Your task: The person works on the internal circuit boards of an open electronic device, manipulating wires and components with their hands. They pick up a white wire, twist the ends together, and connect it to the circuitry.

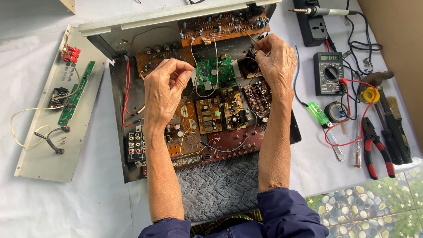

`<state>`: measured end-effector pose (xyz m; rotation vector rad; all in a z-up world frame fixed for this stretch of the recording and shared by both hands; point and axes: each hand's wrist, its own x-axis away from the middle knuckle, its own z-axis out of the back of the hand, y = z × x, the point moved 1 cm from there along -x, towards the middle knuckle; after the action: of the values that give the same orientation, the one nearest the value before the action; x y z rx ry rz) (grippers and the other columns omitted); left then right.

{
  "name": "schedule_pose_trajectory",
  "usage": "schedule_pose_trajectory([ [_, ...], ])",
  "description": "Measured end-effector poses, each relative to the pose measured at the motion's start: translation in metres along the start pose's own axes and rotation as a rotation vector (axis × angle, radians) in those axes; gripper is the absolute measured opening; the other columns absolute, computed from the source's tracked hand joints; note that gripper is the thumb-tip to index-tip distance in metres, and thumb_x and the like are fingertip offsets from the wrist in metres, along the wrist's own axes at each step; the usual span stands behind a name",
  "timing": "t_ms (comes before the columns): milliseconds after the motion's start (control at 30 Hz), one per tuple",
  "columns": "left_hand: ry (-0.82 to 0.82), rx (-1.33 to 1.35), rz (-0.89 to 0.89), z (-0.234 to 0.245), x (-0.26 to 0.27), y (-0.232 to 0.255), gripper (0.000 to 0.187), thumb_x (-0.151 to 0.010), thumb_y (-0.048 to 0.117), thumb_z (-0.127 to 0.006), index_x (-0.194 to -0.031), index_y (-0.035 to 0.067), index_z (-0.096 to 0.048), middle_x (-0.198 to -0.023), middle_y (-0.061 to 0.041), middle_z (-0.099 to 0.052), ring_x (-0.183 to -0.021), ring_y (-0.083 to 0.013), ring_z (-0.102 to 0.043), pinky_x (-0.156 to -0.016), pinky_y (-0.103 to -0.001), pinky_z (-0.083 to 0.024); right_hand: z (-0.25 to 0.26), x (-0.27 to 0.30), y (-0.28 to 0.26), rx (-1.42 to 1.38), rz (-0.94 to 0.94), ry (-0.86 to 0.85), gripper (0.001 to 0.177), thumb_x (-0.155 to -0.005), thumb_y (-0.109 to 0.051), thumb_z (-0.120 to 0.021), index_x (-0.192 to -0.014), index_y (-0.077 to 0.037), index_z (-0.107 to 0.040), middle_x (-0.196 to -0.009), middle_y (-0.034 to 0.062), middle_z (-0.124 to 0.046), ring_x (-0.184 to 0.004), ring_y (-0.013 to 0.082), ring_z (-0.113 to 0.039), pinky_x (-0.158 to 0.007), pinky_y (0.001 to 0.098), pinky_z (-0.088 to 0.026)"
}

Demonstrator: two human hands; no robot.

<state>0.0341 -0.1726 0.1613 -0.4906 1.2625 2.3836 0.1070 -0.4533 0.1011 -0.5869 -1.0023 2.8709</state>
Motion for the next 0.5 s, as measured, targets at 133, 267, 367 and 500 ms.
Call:
schedule_pose_trajectory([
  [133, -0.007, -0.005, 0.006, -0.0002, -0.0001, 0.0008, 0.007, -0.101, 0.002, -0.066, -0.099, 0.007, -0.071, -0.096, -0.002, -0.066, -0.074, -0.0110, -0.056, -0.067, -0.025, -0.049, 0.0097, 0.0035, -0.0060, 0.020, -0.061, -0.064, 0.018, -0.080, -0.015, -0.059, -0.093, -0.022, -0.071, -0.077, -0.0082, -0.072, -0.071, 0.0126, -0.064, -0.067, 0.0391, -0.048],
  [267, -0.019, 0.003, 0.005, 0.0000, 0.0001, 0.0018, 0.007, -0.101, 0.002, -0.067, -0.099, 0.007, -0.070, -0.097, -0.003, -0.067, -0.076, -0.0119, -0.057, -0.069, -0.026, -0.051, 0.0084, 0.0022, -0.0021, 0.052, -0.099, -0.109, 0.024, -0.081, -0.013, -0.057, -0.098, -0.024, -0.071, -0.079, -0.0057, -0.072, -0.073, 0.0160, -0.064, -0.065, 0.0411, -0.046],
  [367, -0.026, 0.007, 0.005, 0.0004, 0.0001, 0.0013, 0.005, -0.102, 0.003, -0.066, -0.100, 0.007, -0.070, -0.098, -0.004, -0.067, -0.077, -0.0124, -0.057, -0.069, -0.026, -0.050, 0.0108, 0.0014, 0.0003, 0.060, -0.119, -0.147, 0.029, -0.081, -0.011, -0.057, -0.102, -0.025, -0.071, -0.081, -0.0045, -0.070, -0.076, 0.0173, -0.062, -0.064, 0.0419, -0.045],
  [500, -0.029, -0.008, -0.001, 0.0012, 0.0001, 0.0008, 0.006, -0.101, 0.001, -0.067, -0.100, 0.007, -0.070, -0.097, -0.004, -0.067, -0.077, -0.0123, -0.058, -0.069, -0.026, -0.051, 0.0126, 0.0024, 0.0020, 0.029, -0.090, -0.193, 0.031, -0.081, -0.008, -0.057, -0.103, -0.022, -0.072, -0.080, -0.0034, -0.072, -0.073, 0.0150, -0.063, -0.064, 0.0410, -0.045],
])
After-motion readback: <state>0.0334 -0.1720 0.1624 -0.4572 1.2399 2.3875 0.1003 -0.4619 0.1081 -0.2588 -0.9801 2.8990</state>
